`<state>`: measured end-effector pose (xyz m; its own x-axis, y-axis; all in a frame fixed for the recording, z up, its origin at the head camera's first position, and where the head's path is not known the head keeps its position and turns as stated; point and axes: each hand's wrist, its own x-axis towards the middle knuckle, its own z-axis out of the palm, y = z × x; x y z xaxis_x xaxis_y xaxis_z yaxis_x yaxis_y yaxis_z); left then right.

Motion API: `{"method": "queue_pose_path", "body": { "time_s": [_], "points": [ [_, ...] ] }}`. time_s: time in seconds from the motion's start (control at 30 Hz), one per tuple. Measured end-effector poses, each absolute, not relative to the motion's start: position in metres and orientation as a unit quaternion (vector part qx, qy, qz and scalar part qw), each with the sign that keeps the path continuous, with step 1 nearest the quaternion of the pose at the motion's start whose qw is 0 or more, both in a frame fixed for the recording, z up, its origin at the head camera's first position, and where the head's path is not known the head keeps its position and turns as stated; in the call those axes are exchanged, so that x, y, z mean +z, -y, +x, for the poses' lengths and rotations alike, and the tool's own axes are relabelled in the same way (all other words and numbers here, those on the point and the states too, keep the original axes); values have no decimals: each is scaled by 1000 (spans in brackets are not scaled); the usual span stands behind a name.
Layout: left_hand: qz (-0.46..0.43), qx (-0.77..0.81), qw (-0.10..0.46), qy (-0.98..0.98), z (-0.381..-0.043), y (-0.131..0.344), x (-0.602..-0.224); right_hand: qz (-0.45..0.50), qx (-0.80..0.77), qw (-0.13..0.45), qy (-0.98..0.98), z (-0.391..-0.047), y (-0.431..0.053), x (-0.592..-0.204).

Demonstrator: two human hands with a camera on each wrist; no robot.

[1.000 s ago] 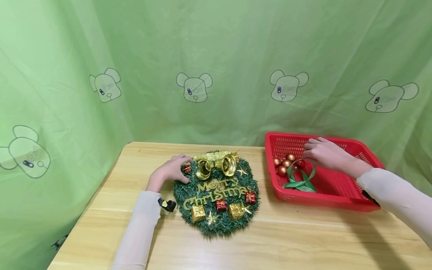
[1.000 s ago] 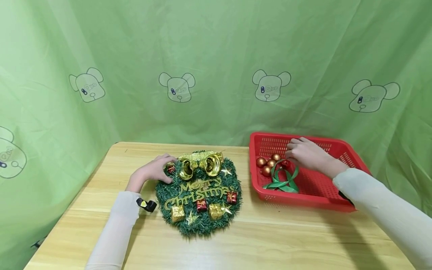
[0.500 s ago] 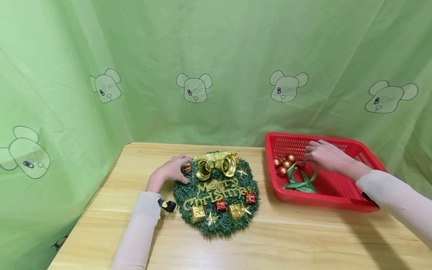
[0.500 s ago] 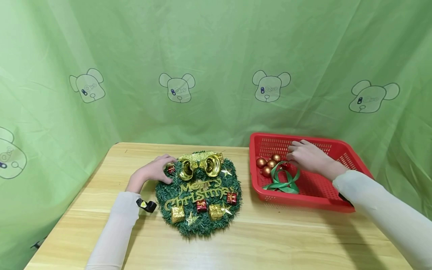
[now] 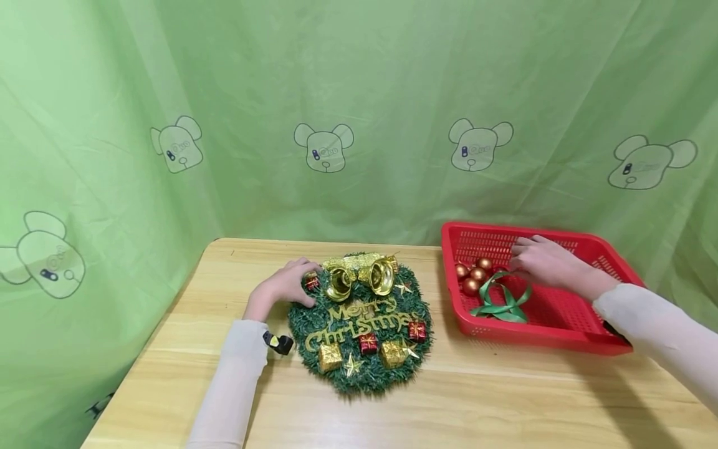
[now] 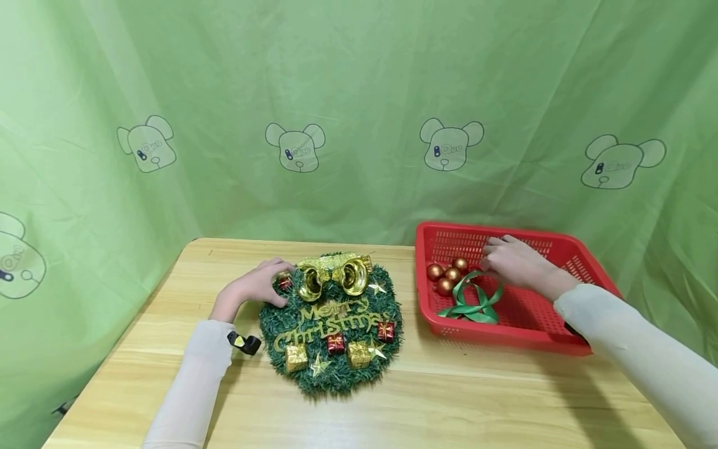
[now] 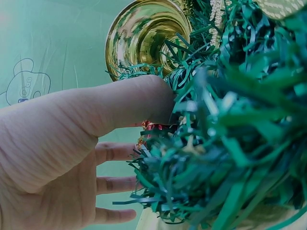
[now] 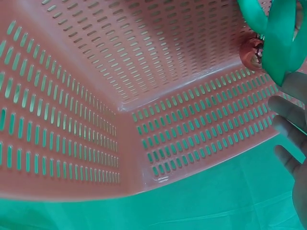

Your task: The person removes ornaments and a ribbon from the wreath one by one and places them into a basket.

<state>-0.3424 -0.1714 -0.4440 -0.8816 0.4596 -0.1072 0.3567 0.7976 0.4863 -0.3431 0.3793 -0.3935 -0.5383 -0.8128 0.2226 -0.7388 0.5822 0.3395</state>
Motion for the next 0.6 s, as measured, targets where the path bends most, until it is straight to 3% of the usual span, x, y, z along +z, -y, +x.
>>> {"method": "queue_pose_path", "body": {
  "time_s": [0.3,0.6],
  "points": [
    [220,234,108,-941,-342,171,-445,394,-130,114,903,-342,-384,-397],
    [217,238,113,-940,-344,173,-446,381,-137,99,909,-345,-385,-398]
  ]
}}
